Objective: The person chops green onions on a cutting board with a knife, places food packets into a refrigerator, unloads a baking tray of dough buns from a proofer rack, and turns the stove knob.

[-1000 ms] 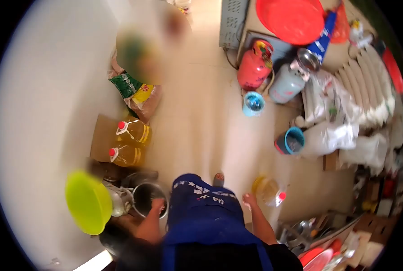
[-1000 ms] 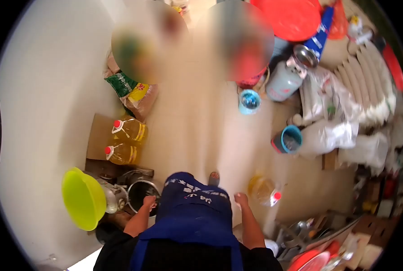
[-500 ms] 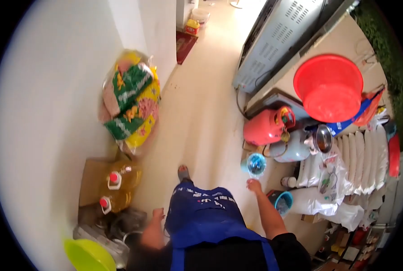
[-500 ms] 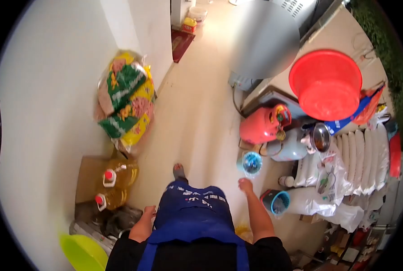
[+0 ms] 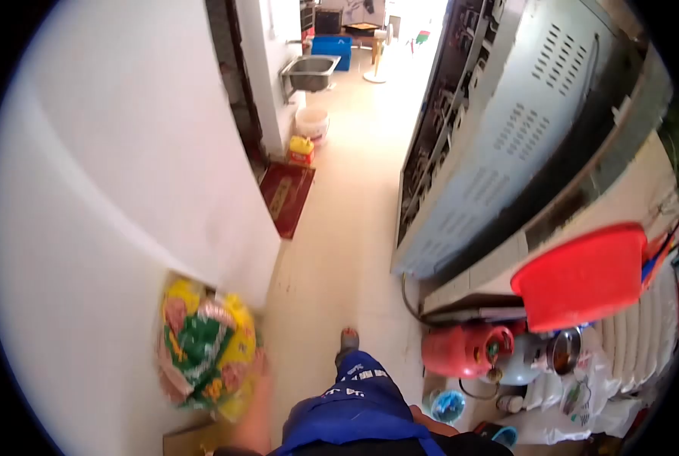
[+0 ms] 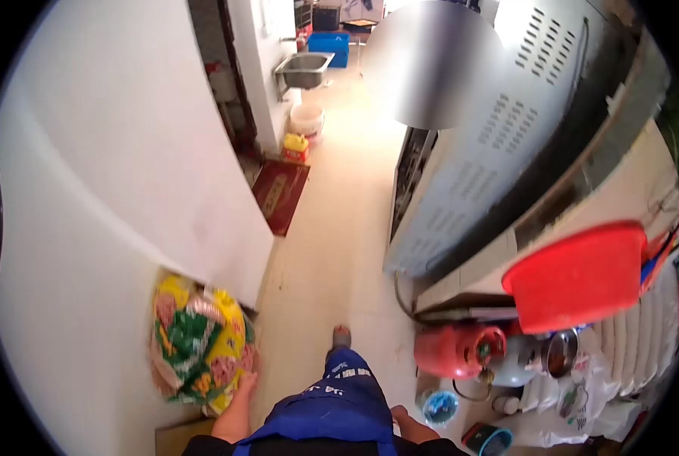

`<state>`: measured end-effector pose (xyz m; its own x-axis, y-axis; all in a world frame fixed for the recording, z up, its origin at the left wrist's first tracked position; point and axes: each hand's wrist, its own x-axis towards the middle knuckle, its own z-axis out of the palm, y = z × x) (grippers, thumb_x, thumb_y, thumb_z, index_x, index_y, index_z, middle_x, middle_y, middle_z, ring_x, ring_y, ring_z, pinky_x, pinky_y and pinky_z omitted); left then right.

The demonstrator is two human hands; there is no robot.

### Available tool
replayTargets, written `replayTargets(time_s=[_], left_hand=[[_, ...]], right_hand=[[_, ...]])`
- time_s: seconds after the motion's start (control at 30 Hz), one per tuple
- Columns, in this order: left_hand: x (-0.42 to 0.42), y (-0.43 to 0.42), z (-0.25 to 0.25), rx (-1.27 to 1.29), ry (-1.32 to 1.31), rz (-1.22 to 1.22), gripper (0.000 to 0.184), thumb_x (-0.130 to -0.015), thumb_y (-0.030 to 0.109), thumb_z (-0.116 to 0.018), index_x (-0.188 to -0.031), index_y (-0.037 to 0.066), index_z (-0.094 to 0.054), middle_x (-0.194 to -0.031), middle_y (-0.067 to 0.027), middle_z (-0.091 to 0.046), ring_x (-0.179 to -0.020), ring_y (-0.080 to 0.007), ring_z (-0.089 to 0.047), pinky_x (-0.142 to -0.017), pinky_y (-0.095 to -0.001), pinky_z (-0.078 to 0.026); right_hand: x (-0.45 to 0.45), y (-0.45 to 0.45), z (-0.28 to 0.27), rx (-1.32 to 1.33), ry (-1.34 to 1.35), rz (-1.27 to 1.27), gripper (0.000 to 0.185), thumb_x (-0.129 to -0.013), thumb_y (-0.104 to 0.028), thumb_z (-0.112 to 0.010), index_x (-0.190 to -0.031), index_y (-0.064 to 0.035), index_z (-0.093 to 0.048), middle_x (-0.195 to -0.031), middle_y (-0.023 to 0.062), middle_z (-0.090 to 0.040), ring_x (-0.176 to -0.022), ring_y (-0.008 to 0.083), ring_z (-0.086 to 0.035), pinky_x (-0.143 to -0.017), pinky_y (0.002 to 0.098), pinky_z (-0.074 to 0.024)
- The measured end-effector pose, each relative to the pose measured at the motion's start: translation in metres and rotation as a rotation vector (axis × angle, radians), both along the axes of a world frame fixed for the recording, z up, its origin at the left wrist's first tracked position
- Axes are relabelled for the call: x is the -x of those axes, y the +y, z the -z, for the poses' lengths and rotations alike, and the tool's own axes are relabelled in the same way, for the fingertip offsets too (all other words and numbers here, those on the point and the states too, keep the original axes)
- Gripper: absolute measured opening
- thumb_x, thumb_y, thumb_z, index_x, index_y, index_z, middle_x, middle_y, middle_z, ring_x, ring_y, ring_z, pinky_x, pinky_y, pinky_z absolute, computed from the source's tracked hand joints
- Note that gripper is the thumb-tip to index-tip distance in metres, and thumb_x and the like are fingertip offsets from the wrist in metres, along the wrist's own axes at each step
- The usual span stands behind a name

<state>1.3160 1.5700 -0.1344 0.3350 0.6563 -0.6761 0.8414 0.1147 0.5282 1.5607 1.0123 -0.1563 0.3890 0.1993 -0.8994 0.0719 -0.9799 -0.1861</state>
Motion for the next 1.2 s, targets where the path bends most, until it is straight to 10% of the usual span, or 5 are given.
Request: replayTargets(time_s=[0.23, 0.43, 0.9, 1.17, 1.2], left_hand=[[-0.157, 0.078, -0.041, 0.228, 0.071, -0.267, 0.023, -0.09, 0.024, -0.063, -0.098, 0.002, -0.062, -0.078, -0.0053, -0.06, -0.062, -0.0186, -0.06, -0.051, -0.0337, -0.05], [-0.282, 0.161, -0.002, 0.354, 0.115, -0.306, 0.024, -0.088, 0.023, -0.063, -0.1, 0.002, -0.063, -0.076, -0.0079, -0.061, -0.063, -0.022, -0.062, -0.052, -0.0367, -0.051], [-0.728, 0.513, -0.039, 0.279, -0.081, -0.267, 0.031, -0.095, 0.028, -0.06, -0.102, -0.002, -0.063, -0.084, -0.0098, -0.063, -0.066, -0.0189, -0.063, -0.056, -0.0337, -0.054], [-1.035, 0.643, -0.08, 0.282, -0.013, -0.254, 0.021, -0.099, 0.026, -0.057, -0.091, 0.008, -0.053, -0.074, -0.0053, -0.053, -0.052, -0.0175, -0.053, -0.041, -0.028, -0.041], [-1.06, 0.646, -0.08, 0.266, 0.021, -0.232, 0.022, -0.098, 0.027, -0.057, -0.095, 0.005, -0.055, -0.076, -0.008, -0.054, -0.055, -0.0209, -0.056, -0.044, -0.0313, -0.045]], right_hand=[[-0.286, 0.224, -0.028, -0.063, -0.273, -0.486, 0.037, -0.08, -0.031, -0.051, -0.094, -0.0056, -0.073, -0.099, 0.0197, -0.069, -0.096, 0.0383, -0.066, -0.084, 0.0469, -0.0519], [-0.501, 0.463, -0.07, -0.436, -0.321, 0.392, 0.021, -0.087, -0.021, -0.065, -0.091, -0.0013, -0.071, -0.082, 0.0113, -0.071, -0.066, 0.0159, -0.07, -0.066, 0.0315, -0.0554], [-0.76, 0.586, -0.062, -0.218, -0.187, 0.933, 0.013, -0.085, -0.012, -0.061, -0.083, -0.0009, -0.068, -0.068, 0.0096, -0.066, -0.052, 0.019, -0.064, -0.048, 0.034, -0.0536], [-0.928, 0.631, -0.01, 0.077, 0.087, 0.739, 0.015, -0.082, -0.017, -0.069, -0.076, -0.0024, -0.069, -0.069, 0.0105, -0.066, -0.056, 0.0223, -0.064, -0.048, 0.0375, -0.0511], [-0.973, 0.643, -0.014, -0.032, 0.112, 0.088, 0.017, -0.08, -0.019, -0.068, -0.073, -0.0026, -0.069, -0.069, 0.0114, -0.067, -0.057, 0.0227, -0.065, -0.049, 0.037, -0.0521]])
